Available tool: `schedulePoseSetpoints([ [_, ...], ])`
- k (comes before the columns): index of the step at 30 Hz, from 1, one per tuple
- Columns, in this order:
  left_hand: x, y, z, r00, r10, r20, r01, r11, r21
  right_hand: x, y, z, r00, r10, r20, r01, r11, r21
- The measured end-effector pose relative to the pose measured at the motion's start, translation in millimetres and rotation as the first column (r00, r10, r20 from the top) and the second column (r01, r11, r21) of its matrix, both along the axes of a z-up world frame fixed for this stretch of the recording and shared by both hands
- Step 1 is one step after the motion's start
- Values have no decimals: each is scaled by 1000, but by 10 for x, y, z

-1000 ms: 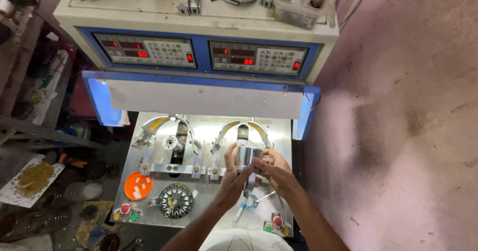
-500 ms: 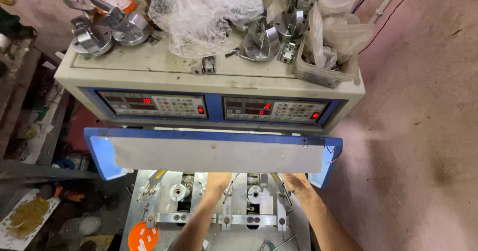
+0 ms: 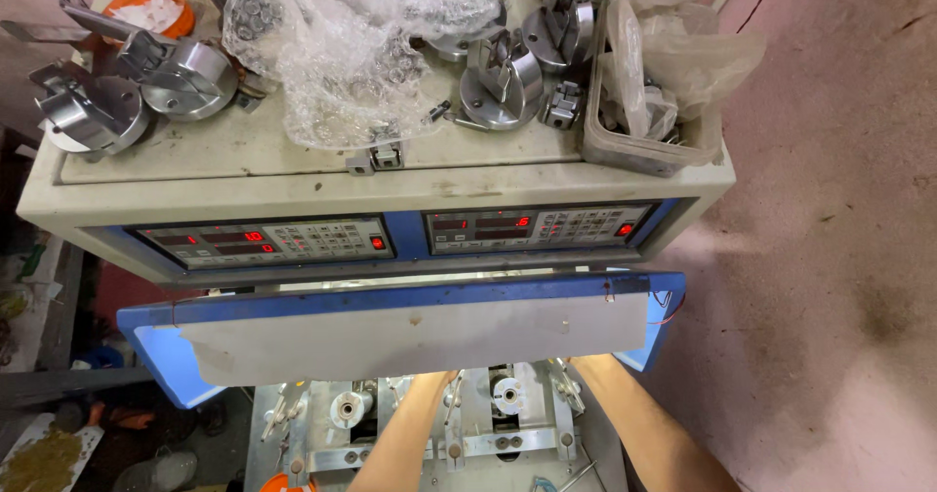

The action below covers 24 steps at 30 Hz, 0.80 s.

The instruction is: The person places a motor stator onto a winding machine, threads wire through its core using a small tool, and then manually rotates and positions the stator during the machine-aided winding process.

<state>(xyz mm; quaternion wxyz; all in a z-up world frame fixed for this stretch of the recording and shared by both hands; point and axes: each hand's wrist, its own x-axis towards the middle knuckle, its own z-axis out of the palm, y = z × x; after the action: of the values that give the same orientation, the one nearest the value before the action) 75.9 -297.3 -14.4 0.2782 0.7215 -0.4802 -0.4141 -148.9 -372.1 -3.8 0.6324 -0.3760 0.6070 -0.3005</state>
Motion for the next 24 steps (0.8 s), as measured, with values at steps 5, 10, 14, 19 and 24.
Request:
schedulePoseSetpoints([
  [5,-5,-44,53,1000,11,-4,-11,1000,-10,36,11,78,1000,7,-8,-7,1000,-25],
  [10,-42,-61,50,1000,17,-5,-17,1000,-9,111,50,88,1000,8,-6,-9,999,-39],
  [14,-37,-123,22,1000,14,2,-14,1000,-16,161,5,69,1000,5,-3,-5,998,-56],
  [19,-46,-103,10,1000,10,10,-9,1000,-20,151,64,46,1000,-4,-11,3,997,-79],
  [24,-10,-145,32,1000,8,26,-7,1000,-22,137,92,-10,999,-21,-45,17,996,-89],
])
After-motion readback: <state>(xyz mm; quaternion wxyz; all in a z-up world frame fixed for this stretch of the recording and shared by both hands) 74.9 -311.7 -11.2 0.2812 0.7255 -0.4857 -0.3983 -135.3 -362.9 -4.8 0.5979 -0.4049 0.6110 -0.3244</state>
